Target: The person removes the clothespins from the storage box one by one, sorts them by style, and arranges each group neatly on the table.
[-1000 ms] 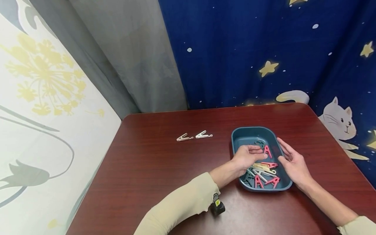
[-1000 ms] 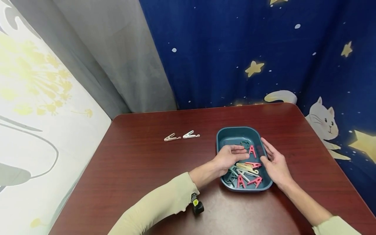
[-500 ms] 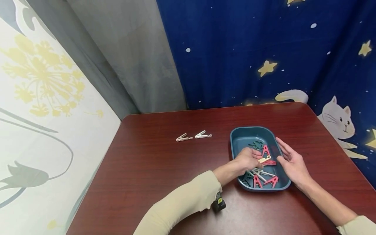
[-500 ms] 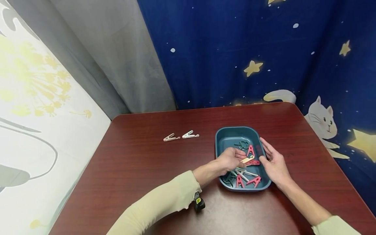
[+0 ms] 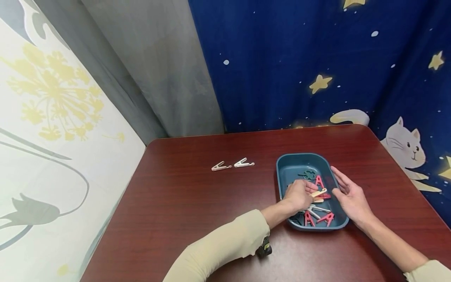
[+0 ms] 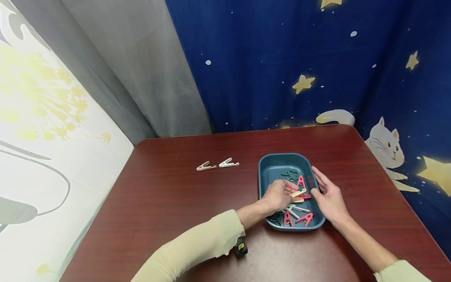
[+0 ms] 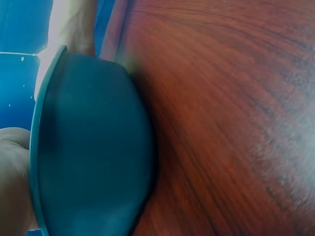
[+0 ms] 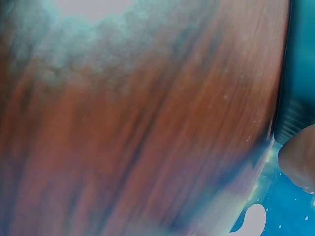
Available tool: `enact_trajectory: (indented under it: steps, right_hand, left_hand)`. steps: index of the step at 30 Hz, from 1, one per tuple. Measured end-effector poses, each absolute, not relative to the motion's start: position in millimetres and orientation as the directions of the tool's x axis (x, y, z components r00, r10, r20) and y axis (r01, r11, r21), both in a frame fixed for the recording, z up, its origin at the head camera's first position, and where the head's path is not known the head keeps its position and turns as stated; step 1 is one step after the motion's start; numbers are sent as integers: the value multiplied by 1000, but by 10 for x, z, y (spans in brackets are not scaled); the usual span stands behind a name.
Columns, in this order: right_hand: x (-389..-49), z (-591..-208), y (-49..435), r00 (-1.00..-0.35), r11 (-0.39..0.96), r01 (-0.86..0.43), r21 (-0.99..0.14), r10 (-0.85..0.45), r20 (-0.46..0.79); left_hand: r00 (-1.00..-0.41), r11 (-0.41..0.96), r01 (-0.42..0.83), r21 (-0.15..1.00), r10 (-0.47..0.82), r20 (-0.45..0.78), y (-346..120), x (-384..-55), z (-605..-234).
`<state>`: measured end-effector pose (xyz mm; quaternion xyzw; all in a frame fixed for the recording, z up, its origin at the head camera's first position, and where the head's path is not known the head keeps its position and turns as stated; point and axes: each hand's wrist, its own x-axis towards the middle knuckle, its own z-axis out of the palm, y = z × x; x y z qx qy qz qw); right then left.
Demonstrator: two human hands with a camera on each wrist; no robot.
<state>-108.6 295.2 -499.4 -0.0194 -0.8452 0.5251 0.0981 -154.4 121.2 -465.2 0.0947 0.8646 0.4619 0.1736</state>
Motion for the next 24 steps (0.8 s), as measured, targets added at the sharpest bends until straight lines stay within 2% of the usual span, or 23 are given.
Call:
enact_trajectory:
  steps: [12, 24]
  right_hand:
    - [-1109, -5014, 2962, -977, 465, -80, -882, 138, 162]
    - [-1082, -4977, 2942, -981, 470, -49, -881, 141, 130]
  left_hand:
    - [-942, 413, 112, 904, 333, -35, 1149, -1550, -4645]
    - [-920, 220, 232, 947, 367, 140, 1089, -1537, -4682]
